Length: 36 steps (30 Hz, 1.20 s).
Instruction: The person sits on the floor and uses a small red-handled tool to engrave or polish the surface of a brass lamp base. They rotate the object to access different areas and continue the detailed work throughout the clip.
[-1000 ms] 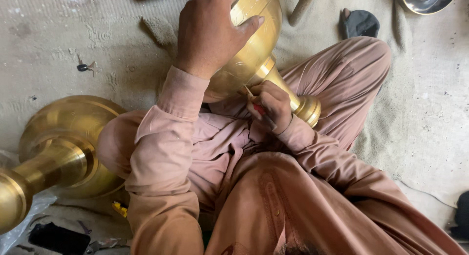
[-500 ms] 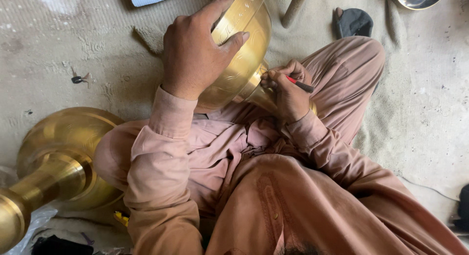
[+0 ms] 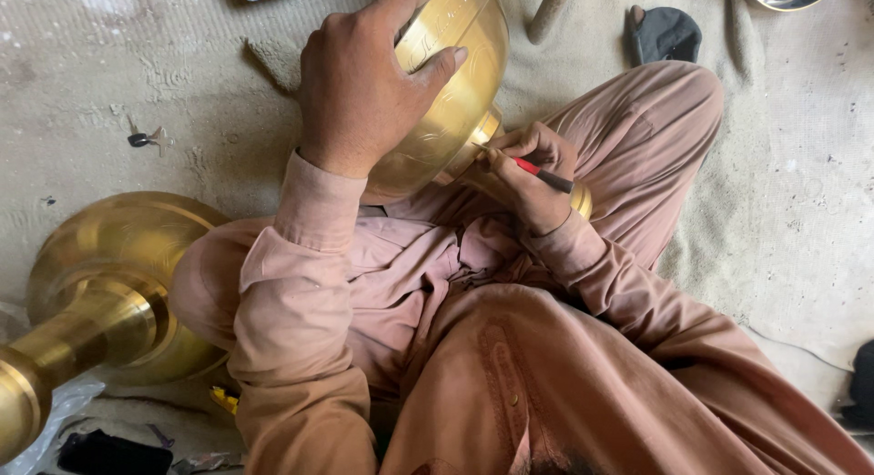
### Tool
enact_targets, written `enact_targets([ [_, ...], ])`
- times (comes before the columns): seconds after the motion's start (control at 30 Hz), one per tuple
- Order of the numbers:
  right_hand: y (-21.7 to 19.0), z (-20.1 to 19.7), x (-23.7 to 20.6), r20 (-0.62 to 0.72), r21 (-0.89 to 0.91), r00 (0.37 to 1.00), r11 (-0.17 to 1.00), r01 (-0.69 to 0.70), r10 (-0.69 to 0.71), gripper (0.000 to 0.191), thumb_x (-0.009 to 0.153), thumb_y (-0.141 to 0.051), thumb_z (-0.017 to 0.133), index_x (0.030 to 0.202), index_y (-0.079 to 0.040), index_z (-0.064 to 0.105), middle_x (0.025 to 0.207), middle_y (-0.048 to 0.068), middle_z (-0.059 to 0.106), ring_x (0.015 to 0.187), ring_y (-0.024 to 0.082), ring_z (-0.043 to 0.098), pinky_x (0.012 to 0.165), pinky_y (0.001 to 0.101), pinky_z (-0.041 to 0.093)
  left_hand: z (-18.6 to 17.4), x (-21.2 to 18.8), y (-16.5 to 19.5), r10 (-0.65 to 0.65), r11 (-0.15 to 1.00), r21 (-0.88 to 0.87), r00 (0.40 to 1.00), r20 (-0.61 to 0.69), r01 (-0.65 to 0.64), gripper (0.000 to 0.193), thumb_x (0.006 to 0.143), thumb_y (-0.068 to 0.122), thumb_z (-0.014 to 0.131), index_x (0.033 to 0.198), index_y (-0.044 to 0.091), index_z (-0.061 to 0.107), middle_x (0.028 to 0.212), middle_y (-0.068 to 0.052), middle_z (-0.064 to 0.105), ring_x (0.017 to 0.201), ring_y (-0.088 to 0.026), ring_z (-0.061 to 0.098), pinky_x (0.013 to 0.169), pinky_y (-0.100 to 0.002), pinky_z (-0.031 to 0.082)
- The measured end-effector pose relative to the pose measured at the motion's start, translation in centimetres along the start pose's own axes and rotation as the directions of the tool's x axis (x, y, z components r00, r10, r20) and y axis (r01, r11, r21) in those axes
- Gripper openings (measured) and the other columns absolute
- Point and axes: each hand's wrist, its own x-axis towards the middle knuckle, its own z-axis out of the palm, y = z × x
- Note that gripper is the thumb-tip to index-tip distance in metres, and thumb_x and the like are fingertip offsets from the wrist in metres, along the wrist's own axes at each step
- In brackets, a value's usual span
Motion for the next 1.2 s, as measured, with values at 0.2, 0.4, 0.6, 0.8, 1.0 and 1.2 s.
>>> enact_targets([
  [0.2, 0.5, 0.4, -0.7, -0.055, -0.001, 0.999, 1.000, -0.002, 0.002, 0.018, 0.098, 0.003, 0.068, 0.088, -0.002, 0.054, 0.096, 0.018, 0.074, 0.084, 0.016, 0.071, 0.079, 0.0302, 0.060, 0.1, 0.1, 0.0, -0.024, 1.000, 0.008, 1.000, 0.002, 0.024, 0.047, 0.089, 0.032, 0.091, 0.127, 0.012, 0.071, 0.093, -0.017, 0.076, 0.082, -0.039, 0.073, 0.070, -0.044, 0.059],
  [0.4, 1.0, 0.5, -1.2, 0.075, -0.149, 0.991, 0.981, 0.124, -0.114, 0.021, 0.096, 0.002, 0.069, 0.086, -0.003, 0.051, 0.096, 0.012, 0.071, 0.084, 0.010, 0.065, 0.073, 0.0244, 0.054, 0.3, 0.0, -0.3, 0.002, 1.000, 0.007, 1.000, -0.016, -0.001, 0.043, 0.090, 0.033, 0.091, 0.122, 0.011, 0.072, 0.095, -0.016, 0.076, 0.084, -0.038, 0.074, 0.072, -0.044, 0.059],
  [0.6, 1.0, 0.5, -1.8, 0.044, -0.287, 0.991, 0.948, 0.137, -0.130, 0.023, 0.097, 0.001, 0.072, 0.085, -0.002, 0.053, 0.091, 0.009, 0.070, 0.082, 0.008, 0.061, 0.072, 0.0231, 0.050, 0.3, 0.1, -0.1, 0.008, 1.000, -0.008, 0.999, -0.034, -0.009, 0.043, 0.089, 0.032, 0.091, 0.121, 0.010, 0.071, 0.095, -0.016, 0.076, 0.085, -0.039, 0.073, 0.072, -0.045, 0.059],
  [0.8, 0.6, 0.4, -1.3, 0.344, -0.377, 0.890, 0.824, 0.423, -0.300, 0.020, 0.088, -0.004, 0.074, 0.081, -0.004, 0.055, 0.081, 0.010, 0.066, 0.073, 0.009, 0.064, 0.064, 0.0245, 0.050, 0.5, 0.0, -0.3, -0.019, 1.000, -0.008, 1.000, -0.022, 0.019, 0.045, 0.088, 0.033, 0.092, 0.122, 0.010, 0.072, 0.096, -0.016, 0.076, 0.085, -0.039, 0.073, 0.072, -0.044, 0.059],
  [1.0, 0.2, 1.1, -2.3, 0.055, -0.167, 0.995, 0.981, 0.096, -0.088, 0.016, 0.099, 0.001, 0.069, 0.091, -0.002, 0.055, 0.094, 0.012, 0.070, 0.085, 0.014, 0.066, 0.077, 0.0275, 0.054, -2.4, -4.1, -2.6, 0.199, 0.927, -0.339, 0.977, 0.078, -0.162, 0.069, 0.097, 0.031, 0.080, 0.146, -0.006, 0.049, 0.144, -0.027, 0.057, 0.129, -0.039, 0.060, 0.107, -0.045, 0.050],
  [1.2, 1.1, 1.0, -1.4, -0.116, 0.199, 0.993, 0.980, 0.000, 0.023, 0.015, 0.097, 0.005, 0.066, 0.092, -0.002, 0.054, 0.091, 0.013, 0.070, 0.082, 0.017, 0.069, 0.080, 0.0312, 0.059, -4.7, -13.1, -4.3, -0.579, 0.766, 0.174, 0.546, 0.605, 0.619, 0.051, 0.083, 0.041, 0.085, 0.107, -0.002, 0.076, 0.094, -0.021, 0.078, 0.080, -0.025, 0.073, 0.078, -0.038, 0.058],
])
